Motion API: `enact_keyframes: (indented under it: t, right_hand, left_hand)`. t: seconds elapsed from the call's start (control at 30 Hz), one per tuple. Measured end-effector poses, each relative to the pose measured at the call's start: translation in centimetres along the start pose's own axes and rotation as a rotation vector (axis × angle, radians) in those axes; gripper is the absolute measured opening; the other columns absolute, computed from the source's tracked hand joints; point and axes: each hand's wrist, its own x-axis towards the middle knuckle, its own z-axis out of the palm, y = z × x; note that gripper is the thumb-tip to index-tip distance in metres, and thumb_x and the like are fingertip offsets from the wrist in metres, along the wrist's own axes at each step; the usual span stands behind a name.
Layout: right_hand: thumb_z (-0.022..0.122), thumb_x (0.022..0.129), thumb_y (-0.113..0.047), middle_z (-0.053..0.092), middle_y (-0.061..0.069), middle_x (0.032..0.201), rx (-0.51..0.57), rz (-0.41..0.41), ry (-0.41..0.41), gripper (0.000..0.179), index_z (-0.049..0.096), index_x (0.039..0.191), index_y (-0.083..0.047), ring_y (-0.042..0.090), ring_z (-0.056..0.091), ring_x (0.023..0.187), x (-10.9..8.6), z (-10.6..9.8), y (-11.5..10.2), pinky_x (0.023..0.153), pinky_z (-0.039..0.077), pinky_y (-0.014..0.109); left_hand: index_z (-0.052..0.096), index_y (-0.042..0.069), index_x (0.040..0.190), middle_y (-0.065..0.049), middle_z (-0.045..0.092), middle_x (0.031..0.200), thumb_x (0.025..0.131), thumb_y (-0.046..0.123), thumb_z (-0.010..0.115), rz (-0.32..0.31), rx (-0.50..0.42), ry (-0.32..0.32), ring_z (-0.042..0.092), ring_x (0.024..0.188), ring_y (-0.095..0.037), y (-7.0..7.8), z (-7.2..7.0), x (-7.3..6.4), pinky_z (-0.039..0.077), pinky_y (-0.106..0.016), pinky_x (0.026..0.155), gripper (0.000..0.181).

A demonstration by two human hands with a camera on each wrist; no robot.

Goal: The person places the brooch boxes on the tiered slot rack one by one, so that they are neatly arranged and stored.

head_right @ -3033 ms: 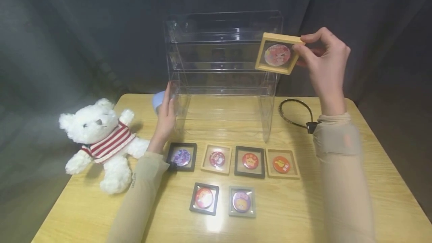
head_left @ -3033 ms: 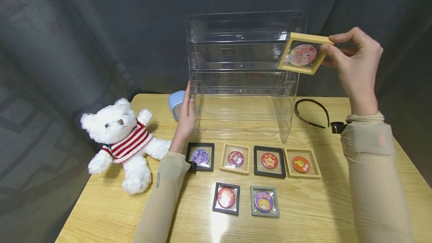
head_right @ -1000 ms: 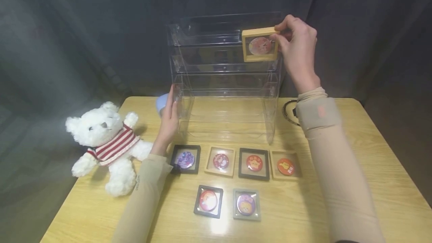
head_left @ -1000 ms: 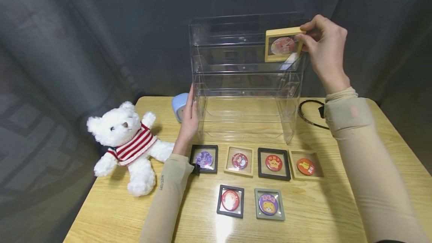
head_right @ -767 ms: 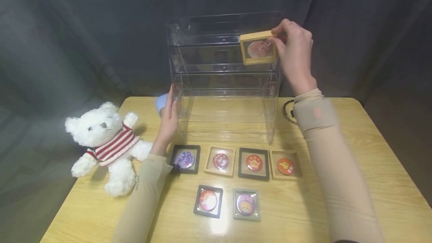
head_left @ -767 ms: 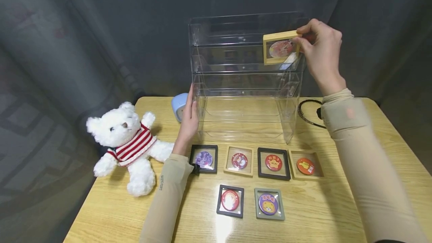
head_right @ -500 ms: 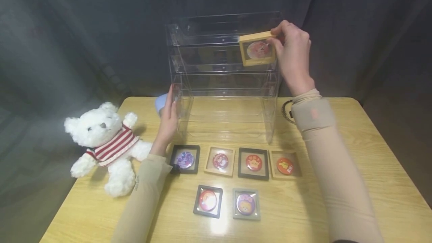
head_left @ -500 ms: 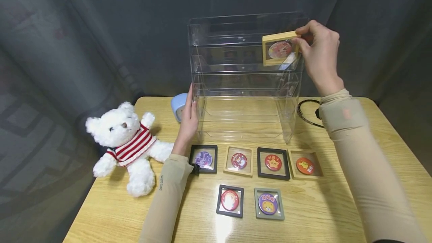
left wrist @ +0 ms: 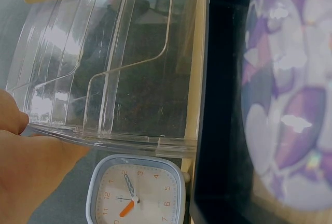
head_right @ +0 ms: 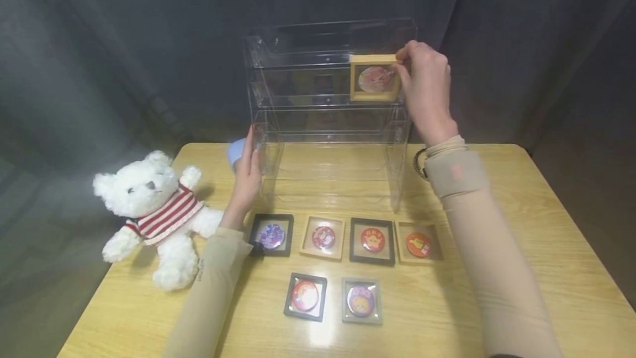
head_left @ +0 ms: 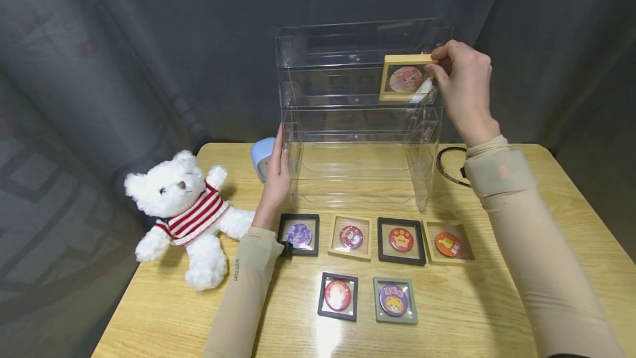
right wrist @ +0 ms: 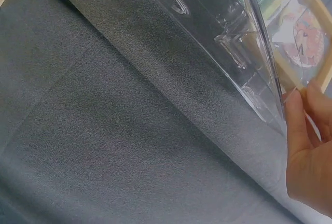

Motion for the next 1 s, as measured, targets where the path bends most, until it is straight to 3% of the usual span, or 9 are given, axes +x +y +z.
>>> enact_keyframes:
  t: [0.13, 0.3, 0.53, 1.0]
  right_hand:
    - [0.071, 0.104, -0.006, 0.075, 0.024, 0.117, 0.001, -0.003, 0.0, 0.019, 0.074, 0.116, 0.008, 0.041, 0.072, 0.105, -0.07, 0.05, -0.05, 0.097, 0.054, 0.055]
    - [0.07, 0.104, -0.005, 0.074, 0.024, 0.119, 0.003, -0.012, 0.0, 0.02, 0.075, 0.119, 0.006, 0.041, 0.07, 0.108, -0.19, 0.22, -0.02, 0.089, 0.052, 0.053]
    - [0.07, 0.104, -0.005, 0.073, 0.024, 0.12, 0.006, -0.013, 0.005, 0.021, 0.075, 0.121, 0.006, 0.039, 0.069, 0.114, -0.27, 0.44, 0.0, 0.091, 0.057, 0.056]
    - [0.063, 0.106, 0.0, 0.072, 0.021, 0.121, 0.031, -0.037, 0.055, 0.02, 0.074, 0.121, 0.006, 0.032, 0.067, 0.117, -0.71, 0.48, 0.3, 0.094, 0.063, 0.047]
  left_hand:
    - [0.012, 0.005, 0.172, -0.011, 0.013, 0.178, 0.118, 0.007, 0.026, -0.004, -0.002, 0.0, 0.015, 0.162, -0.026, 0.01, -0.01, 0.03, 0.014, -0.034, 0.131, 0.057]
    - [0.012, 0.006, 0.173, -0.011, 0.014, 0.178, 0.118, 0.008, 0.026, -0.007, 0.01, 0.0, 0.016, 0.162, -0.027, -0.15, -0.05, 0.05, 0.016, -0.035, 0.131, 0.056]
    - [0.011, 0.006, 0.173, -0.011, 0.013, 0.179, 0.118, 0.007, 0.026, -0.006, 0.013, -0.003, 0.015, 0.162, -0.026, -0.29, -0.09, 0.13, 0.015, -0.035, 0.131, 0.057]
    - [0.012, 0.005, 0.172, -0.012, 0.014, 0.178, 0.118, 0.006, 0.024, 0.009, 0.003, -0.002, 0.014, 0.162, -0.027, -0.31, 0.02, 0.05, 0.017, -0.037, 0.131, 0.056]
